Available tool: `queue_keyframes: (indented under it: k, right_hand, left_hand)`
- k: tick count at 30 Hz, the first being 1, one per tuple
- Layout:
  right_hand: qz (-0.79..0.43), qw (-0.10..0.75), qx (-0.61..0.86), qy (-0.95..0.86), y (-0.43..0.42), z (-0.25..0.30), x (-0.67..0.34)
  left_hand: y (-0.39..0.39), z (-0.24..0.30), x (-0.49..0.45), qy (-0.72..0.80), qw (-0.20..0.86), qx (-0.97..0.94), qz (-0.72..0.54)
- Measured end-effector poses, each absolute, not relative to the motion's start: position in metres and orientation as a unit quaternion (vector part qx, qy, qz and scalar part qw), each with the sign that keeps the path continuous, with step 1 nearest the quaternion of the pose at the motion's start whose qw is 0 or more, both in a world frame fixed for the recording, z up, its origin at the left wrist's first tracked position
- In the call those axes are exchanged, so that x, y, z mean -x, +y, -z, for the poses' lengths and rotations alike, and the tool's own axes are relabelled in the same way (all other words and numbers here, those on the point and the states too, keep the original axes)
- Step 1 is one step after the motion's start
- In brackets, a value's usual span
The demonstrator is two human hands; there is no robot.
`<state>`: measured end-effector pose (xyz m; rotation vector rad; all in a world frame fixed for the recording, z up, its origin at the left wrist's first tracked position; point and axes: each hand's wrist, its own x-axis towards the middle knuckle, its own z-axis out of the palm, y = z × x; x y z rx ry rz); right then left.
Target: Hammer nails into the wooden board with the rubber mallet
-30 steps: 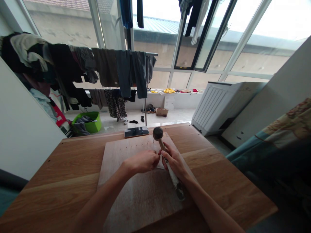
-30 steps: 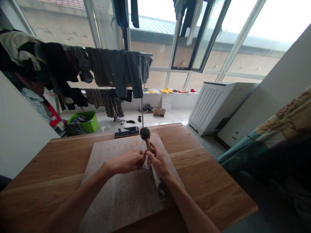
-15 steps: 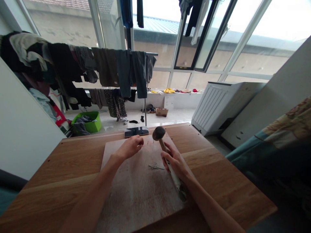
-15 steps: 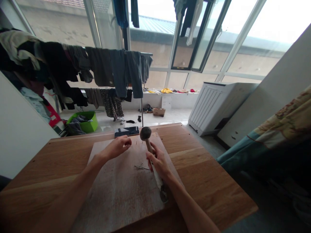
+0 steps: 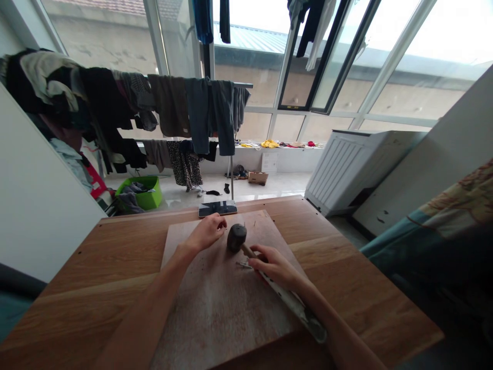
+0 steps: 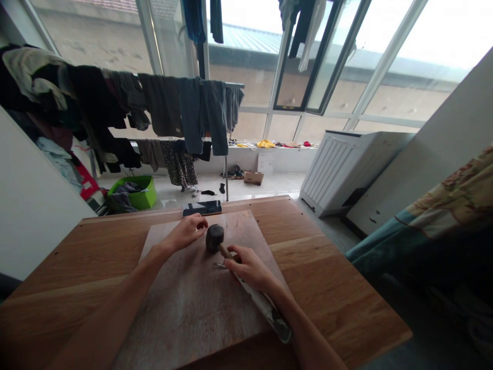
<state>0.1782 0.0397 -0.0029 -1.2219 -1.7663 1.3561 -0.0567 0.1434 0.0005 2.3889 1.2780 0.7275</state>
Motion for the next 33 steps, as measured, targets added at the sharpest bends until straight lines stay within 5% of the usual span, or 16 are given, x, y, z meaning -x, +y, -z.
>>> queue_keyframes:
  k: [8,20,28,33]
  right_hand:
    - [-0.505,0.356,0.506,-0.602,0.046,0.010,-0.175]
    - [-0.530,0.272,0.516,-0.615,0.059,-0.001,-0.175]
    - [-0.528,0.472,0.441,-0.550,0.066,-0.017,-0.145]
    - [-0.546,0.505,0.413,-0.526,0.057,0.000,-0.124]
  left_hand:
    - [0.145,0.006,0.053,0.452,0.176,-0.832,-0.268]
    - [0.146,0.023,0.053,0.447,0.228,-0.797,-0.336]
    - [0.146,0.029,0.052,0.438,0.226,-0.794,-0.356]
    - [0.148,0.028,0.054,0.439,0.240,-0.786,-0.363]
